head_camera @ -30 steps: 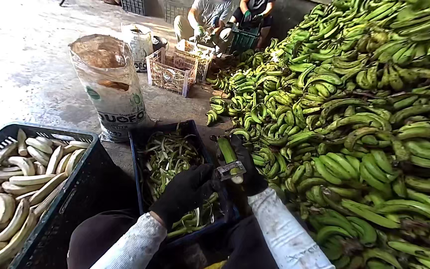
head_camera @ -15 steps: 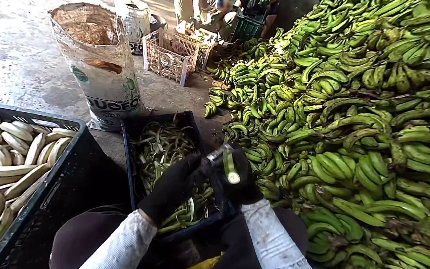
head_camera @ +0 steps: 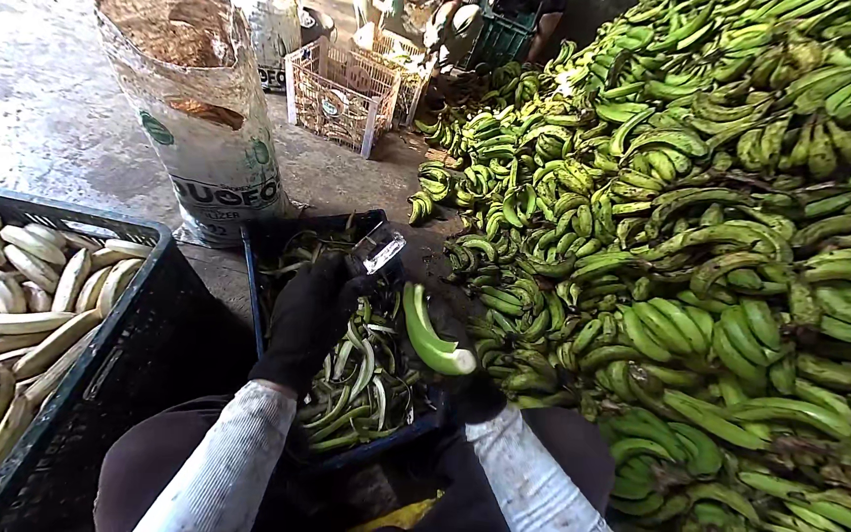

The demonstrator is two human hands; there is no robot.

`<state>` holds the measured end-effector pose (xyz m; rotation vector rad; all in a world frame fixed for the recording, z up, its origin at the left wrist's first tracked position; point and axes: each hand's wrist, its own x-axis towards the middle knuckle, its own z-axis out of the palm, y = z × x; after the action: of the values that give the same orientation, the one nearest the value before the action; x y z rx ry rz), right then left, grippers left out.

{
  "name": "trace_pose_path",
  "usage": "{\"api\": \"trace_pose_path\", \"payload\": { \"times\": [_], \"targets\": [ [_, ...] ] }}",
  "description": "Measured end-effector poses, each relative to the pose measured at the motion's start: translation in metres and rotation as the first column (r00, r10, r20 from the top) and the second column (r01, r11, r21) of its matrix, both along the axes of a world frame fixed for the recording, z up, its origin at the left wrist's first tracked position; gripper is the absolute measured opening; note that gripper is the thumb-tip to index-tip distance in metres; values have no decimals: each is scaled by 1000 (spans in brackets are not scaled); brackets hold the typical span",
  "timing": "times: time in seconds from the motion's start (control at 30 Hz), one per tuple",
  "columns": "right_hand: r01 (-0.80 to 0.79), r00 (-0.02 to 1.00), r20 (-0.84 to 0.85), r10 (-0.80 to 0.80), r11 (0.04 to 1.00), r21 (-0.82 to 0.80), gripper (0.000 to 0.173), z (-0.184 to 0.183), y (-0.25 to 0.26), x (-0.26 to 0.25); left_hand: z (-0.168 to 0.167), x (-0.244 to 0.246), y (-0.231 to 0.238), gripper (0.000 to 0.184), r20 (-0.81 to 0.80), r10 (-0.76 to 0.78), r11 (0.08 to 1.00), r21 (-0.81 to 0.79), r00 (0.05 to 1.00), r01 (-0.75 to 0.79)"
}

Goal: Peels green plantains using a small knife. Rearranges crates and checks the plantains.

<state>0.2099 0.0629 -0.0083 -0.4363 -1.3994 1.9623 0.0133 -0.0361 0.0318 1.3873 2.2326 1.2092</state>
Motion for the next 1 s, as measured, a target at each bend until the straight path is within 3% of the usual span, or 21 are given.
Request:
{"api": "trace_pose_path", "payload": {
  "times": [0.1,0.17,0.2,0.27,0.33,0.4,0.5,0.57,0.67,0.77,0.83,0.87,0.93,1.0],
  "targets": [
    [260,954,51,-297,897,357,31,10,20,5,5,27,-14,46,225,-194,981,35,955,191],
    [446,880,-9,-474,821,356,37,18,30,3,3,50,-23,50,332,-314,949,92,890,300],
    [524,840,-20,-542,802,288,40,29,31,0,3,59,-26,52,359,-350,937,132,866,324],
    [614,763,-6,-646,723,317,44,50,27,-7,3,68,-29,51,381,-387,922,188,840,339],
    [581,753,-14,-658,653,486,49,57,28,-8,3,64,-27,51,326,-370,929,159,870,335],
    [498,779,-22,-627,596,629,52,56,29,-9,4,53,-22,50,189,-268,963,17,945,270],
    [489,783,-12,-622,604,629,49,51,31,-11,13,36,-20,52,118,-124,977,-159,985,141],
    [521,765,3,-644,621,585,49,50,30,-12,14,37,-27,47,238,-140,983,-87,961,164],
    [623,690,-16,-724,583,522,49,53,27,-16,11,57,-34,42,424,-306,952,118,852,283],
    [673,638,-73,-767,509,536,59,54,29,-19,5,71,-33,46,459,-342,939,195,820,283],
    [629,679,-29,-734,561,538,62,51,27,-19,-2,67,-28,46,426,-327,944,188,844,270],
    [573,739,9,-673,636,517,59,45,26,-17,-7,61,-24,47,384,-316,948,169,867,270],
    [356,910,65,-410,850,388,46,22,28,-8,-14,45,-17,51,276,-279,960,104,920,259],
    [3,1000,14,-7,974,225,40,6,30,2,-18,28,-11,52,160,-211,977,26,964,210]
  ]
}}
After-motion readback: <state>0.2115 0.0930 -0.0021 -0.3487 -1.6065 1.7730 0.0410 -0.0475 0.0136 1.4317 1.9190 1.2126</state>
